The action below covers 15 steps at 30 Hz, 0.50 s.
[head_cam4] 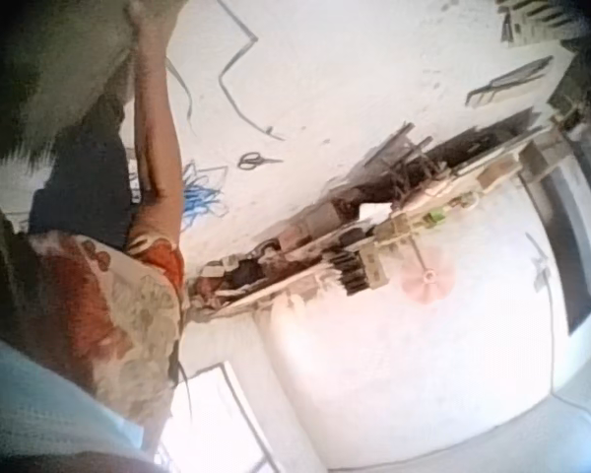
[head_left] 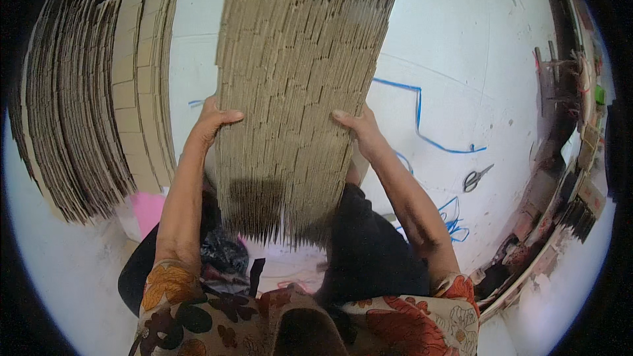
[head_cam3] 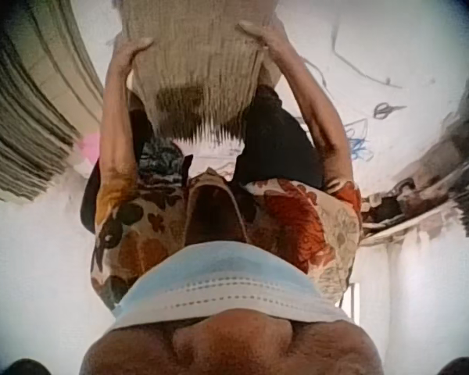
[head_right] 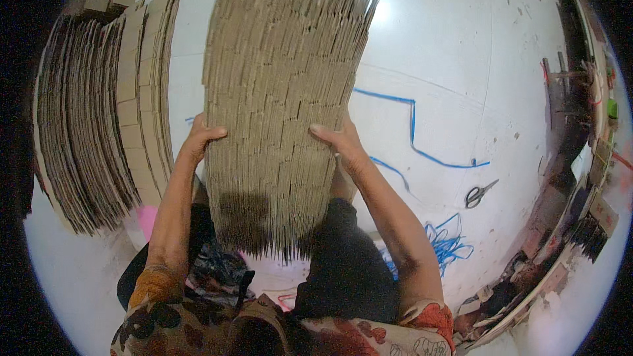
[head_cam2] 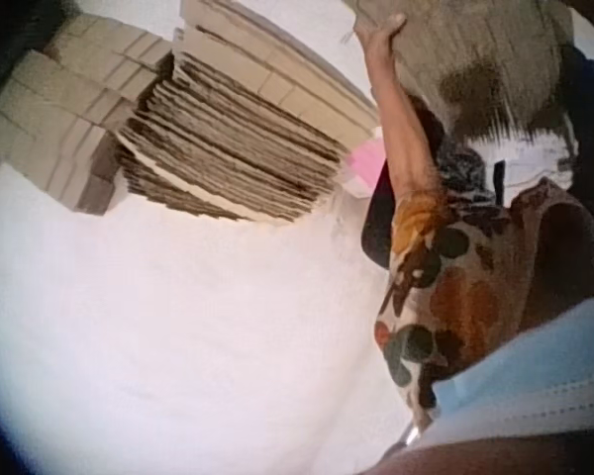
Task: The person gathers stacks of flat cardboard pieces, aligns them, and ties them into bundles using blue plastic straps. They use scissors to cut the straps and place the finished bundles on the floor.
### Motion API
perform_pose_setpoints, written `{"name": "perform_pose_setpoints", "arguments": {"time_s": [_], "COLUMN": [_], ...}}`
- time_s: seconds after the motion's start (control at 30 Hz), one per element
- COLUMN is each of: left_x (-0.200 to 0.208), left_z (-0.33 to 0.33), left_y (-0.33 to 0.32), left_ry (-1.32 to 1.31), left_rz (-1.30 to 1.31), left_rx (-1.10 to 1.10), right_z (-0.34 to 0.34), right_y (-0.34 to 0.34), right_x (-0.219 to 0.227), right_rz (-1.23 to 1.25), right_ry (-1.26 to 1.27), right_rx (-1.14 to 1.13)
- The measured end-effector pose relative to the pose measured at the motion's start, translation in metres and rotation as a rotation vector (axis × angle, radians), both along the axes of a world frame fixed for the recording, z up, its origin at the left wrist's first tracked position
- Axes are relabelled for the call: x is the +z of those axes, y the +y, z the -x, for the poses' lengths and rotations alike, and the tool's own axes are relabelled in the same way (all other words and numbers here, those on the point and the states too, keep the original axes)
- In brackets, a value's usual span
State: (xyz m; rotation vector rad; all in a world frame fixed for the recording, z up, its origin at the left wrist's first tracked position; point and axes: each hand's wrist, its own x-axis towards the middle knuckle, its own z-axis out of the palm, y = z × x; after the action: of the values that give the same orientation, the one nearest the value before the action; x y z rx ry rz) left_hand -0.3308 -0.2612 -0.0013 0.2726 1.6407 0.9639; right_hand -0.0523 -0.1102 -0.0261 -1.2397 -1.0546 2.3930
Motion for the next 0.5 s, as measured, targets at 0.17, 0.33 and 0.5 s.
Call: {"name": "perform_pose_setpoints", "arguments": {"time_s": [0.17, 0.33, 0.5], "left_x": [0.069, 0.181, 0.267], "left_z": [0.004, 0.008, 0.042], "left_y": [-0.011, 0.021, 0.09], "left_ry": [0.172, 0.543, 0.666], "left_rz": [-0.114, -0.377, -0.766], "left_rx": [0.061, 0.067, -0.109], "right_z": [0.01, 0.025, 0.007], "right_y": [-0.005, 0.041, 0.131], "right_x": [0.052, 0.153, 0.263], "right_rz": [-0.232, -0.615, -1.325], "right_ry": [0.034, 0.077, 0.15], "right_rx": [0.037, 0.045, -0.133]}}
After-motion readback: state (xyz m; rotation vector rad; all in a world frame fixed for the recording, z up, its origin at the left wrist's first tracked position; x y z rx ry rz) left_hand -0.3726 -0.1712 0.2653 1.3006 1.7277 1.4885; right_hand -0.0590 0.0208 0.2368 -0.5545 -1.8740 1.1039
